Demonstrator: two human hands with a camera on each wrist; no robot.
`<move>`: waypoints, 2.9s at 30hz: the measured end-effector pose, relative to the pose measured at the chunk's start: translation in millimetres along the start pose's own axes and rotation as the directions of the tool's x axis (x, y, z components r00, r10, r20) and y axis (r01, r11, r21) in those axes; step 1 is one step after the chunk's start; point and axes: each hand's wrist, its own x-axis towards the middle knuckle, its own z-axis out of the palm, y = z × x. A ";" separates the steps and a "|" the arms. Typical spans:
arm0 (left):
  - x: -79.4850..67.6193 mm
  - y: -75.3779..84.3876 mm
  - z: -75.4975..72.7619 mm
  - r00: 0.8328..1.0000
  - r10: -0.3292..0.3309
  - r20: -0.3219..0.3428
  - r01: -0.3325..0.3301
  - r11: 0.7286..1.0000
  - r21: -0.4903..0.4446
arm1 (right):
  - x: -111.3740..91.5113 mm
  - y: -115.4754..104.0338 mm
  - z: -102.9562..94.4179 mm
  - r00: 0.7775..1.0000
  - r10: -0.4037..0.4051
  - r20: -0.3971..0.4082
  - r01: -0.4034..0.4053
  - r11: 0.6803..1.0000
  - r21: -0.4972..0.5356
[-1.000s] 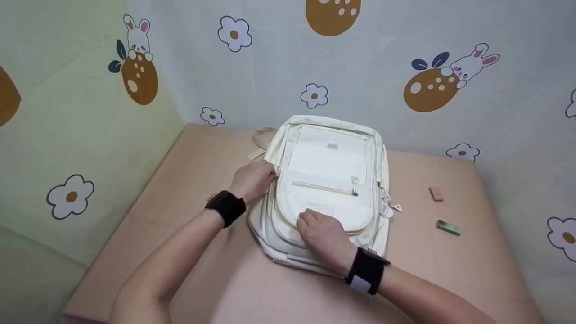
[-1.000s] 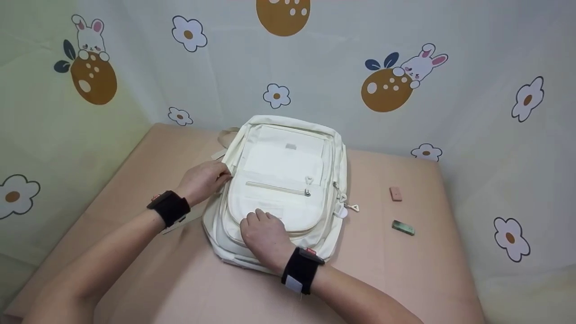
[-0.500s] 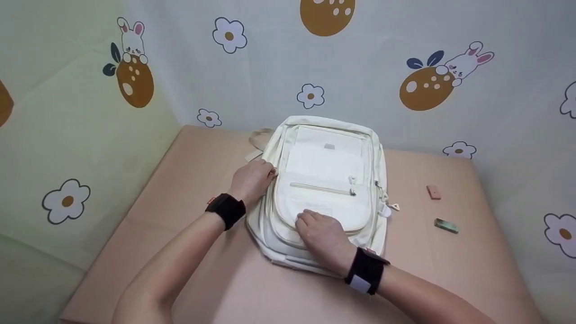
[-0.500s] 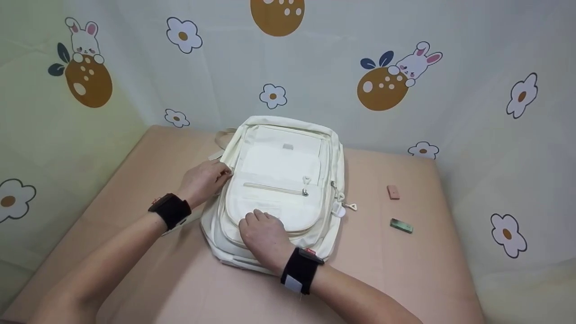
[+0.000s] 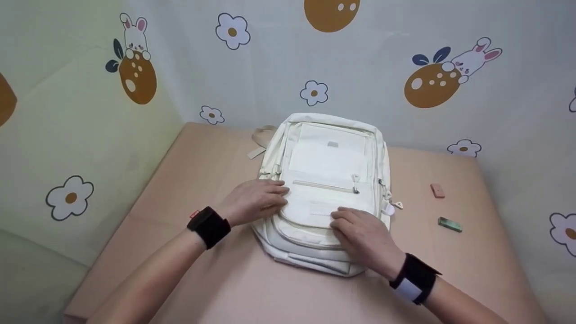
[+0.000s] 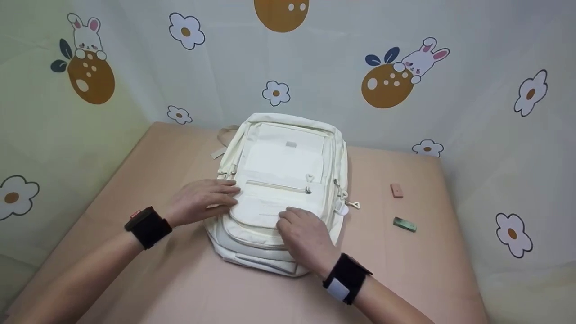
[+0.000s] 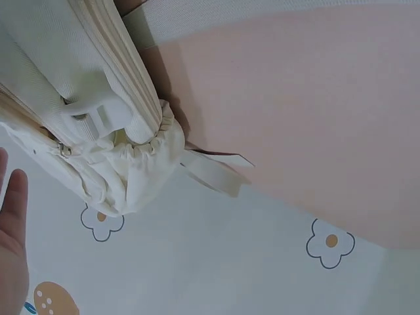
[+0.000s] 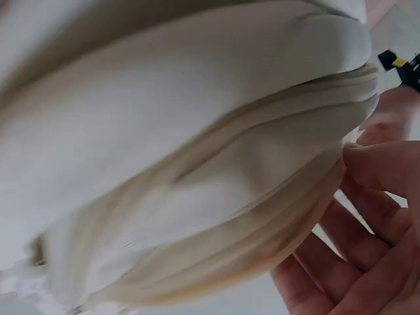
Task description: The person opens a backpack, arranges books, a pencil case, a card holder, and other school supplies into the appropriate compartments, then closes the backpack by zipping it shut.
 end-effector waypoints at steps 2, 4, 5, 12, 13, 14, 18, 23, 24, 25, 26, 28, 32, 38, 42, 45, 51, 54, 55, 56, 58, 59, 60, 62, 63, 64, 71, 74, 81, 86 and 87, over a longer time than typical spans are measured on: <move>-0.9 -0.1 0.9 1.000 0.008 -0.016 -0.009 0.999 -0.035 | -8.6 8.8 -5.2 1.000 0.022 -0.018 -0.022 1.000 0.002; -1.9 -0.2 2.1 1.000 0.000 -0.021 -0.002 0.998 -0.064 | -15.7 15.7 -8.8 0.999 0.047 -0.023 -0.046 0.999 0.003; -2.5 -0.2 2.7 1.000 -0.008 -0.019 0.006 0.997 -0.074 | -18.5 18.4 -9.9 0.998 0.059 -0.019 -0.059 0.998 0.000; -4.6 0.2 6.6 0.995 -0.087 0.056 0.092 0.993 -0.081 | -19.0 26.3 -13.0 0.995 0.092 -0.028 -0.093 0.995 -0.039; -3.7 -0.2 6.5 0.993 -0.099 0.067 0.104 0.991 -0.079 | -16.8 27.3 -14.4 0.994 0.100 -0.042 -0.102 0.994 -0.043; -2.4 -0.8 5.9 0.991 -0.111 0.075 0.116 0.990 -0.078 | -14.1 28.6 -16.0 0.992 0.108 -0.060 -0.110 0.993 -0.042; 8.4 -6.9 2.2 0.983 -0.163 0.079 0.170 0.981 -0.094 | -1.0 36.3 -25.5 0.981 0.139 -0.138 -0.145 0.989 -0.030; 30.4 -20.7 1.9 0.969 -0.243 0.046 0.247 0.959 -0.136 | 14.3 46.7 -35.4 0.962 0.190 -0.193 -0.195 0.981 -0.005; 34.8 -23.4 2.5 0.965 -0.259 0.042 0.263 0.953 -0.152 | 16.7 48.5 -36.6 0.958 0.205 -0.200 -0.209 0.978 0.000; 39.0 -26.5 3.1 0.961 -0.273 0.041 0.276 0.947 -0.164 | 19.4 50.6 -38.0 0.955 0.217 -0.205 -0.220 0.975 0.007; 42.9 -29.2 3.5 0.957 -0.287 0.044 0.290 0.940 -0.182 | 22.1 52.8 -39.2 0.951 0.229 -0.207 -0.231 0.973 0.014; 49.7 -33.4 4.6 0.947 -0.317 0.047 0.319 0.920 -0.228 | 26.2 57.3 -41.0 0.941 0.261 -0.214 -0.259 0.965 0.036; 60.6 -36.7 5.5 0.905 -0.423 0.050 0.417 0.856 -0.306 | 32.4 65.1 -43.1 0.918 0.338 -0.207 -0.317 0.940 0.128; 73.4 -36.3 5.0 0.829 -0.559 0.022 0.527 0.768 -0.363 | 25.5 83.8 -39.0 0.917 0.391 -0.079 -0.343 0.874 0.344; 79.3 -37.3 3.7 0.783 -0.622 0.029 0.580 0.713 -0.393 | 15.3 105.8 -27.0 0.891 0.450 0.058 -0.435 0.809 0.396; 83.9 -39.3 4.0 0.752 -0.659 0.028 0.615 0.685 -0.391 | 9.9 122.9 -16.0 0.837 0.523 0.162 -0.539 0.737 0.407; 90.0 -42.6 5.3 0.717 -0.695 0.051 0.634 0.620 -0.461 | 8.1 143.0 -2.5 0.714 0.630 0.304 -0.697 0.600 0.393; 91.2 -45.9 5.8 0.708 -0.704 0.059 0.622 0.582 -0.523 | 13.4 146.6 -1.6 0.679 0.660 0.322 -0.730 0.560 0.392; 91.1 -46.9 6.4 0.707 -0.704 0.062 0.618 0.572 -0.540 | 15.0 146.9 -1.5 0.670 0.667 0.326 -0.737 0.547 0.396; 90.9 -47.7 6.8 0.707 -0.705 0.065 0.613 0.564 -0.553 | 16.7 147.4 -1.6 0.661 0.674 0.329 -0.745 0.534 0.401; 91.0 -49.7 7.7 0.709 -0.701 0.073 0.603 0.550 -0.578 | 19.9 148.1 -2.2 0.644 0.686 0.339 -0.757 0.506 0.414; 91.1 -50.5 8.2 0.709 -0.701 0.078 0.601 0.543 -0.586 | 21.5 148.7 -2.3 0.636 0.689 0.347 -0.762 0.492 0.421; 91.2 -51.0 8.3 0.708 -0.702 0.083 0.601 0.536 -0.593 | 22.8 149.3 -2.7 0.629 0.691 0.357 -0.768 0.478 0.427; 92.1 -51.6 8.2 0.705 -0.704 0.086 0.602 0.530 -0.597 | 25.1 150.4 -3.2 0.613 0.697 0.373 -0.778 0.451 0.437; 92.8 -51.8 8.1 0.706 -0.704 0.083 0.602 0.534 -0.594 | 25.9 150.9 -3.7 0.608 0.695 0.383 -0.782 0.444 0.436; 93.5 -51.7 7.9 0.705 -0.704 0.082 0.604 0.536 -0.589 | 26.3 151.5 -3.9 0.604 0.695 0.391 -0.786 0.436 0.438; 95.5 -49.9 8.3 0.687 -0.721 0.089 0.637 0.538 -0.552 | 24.1 152.2 -5.5 0.609 0.671 0.423 -0.787 0.445 0.428; 95.5 -49.6 9.4 0.681 -0.726 0.097 0.647 0.534 -0.544 | 20.0 152.0 -10.6 0.644 0.637 0.423 -0.763 0.490 0.422; 96.3 -52.9 10.8 0.675 -0.729 0.117 0.659 0.523 -0.541 | -20.7 166.8 -47.8 0.652 0.655 0.383 -0.758 0.585 0.289; 97.1 -53.9 8.9 0.669 -0.732 0.125 0.665 0.515 -0.541 | -61.1 178.1 -71.7 0.622 0.678 0.391 -0.760 0.644 0.092; 97.2 -53.9 8.6 0.668 -0.733 0.129 0.667 0.512 -0.541 | -68.9 180.0 -74.7 0.610 0.683 0.402 -0.760 0.648 0.054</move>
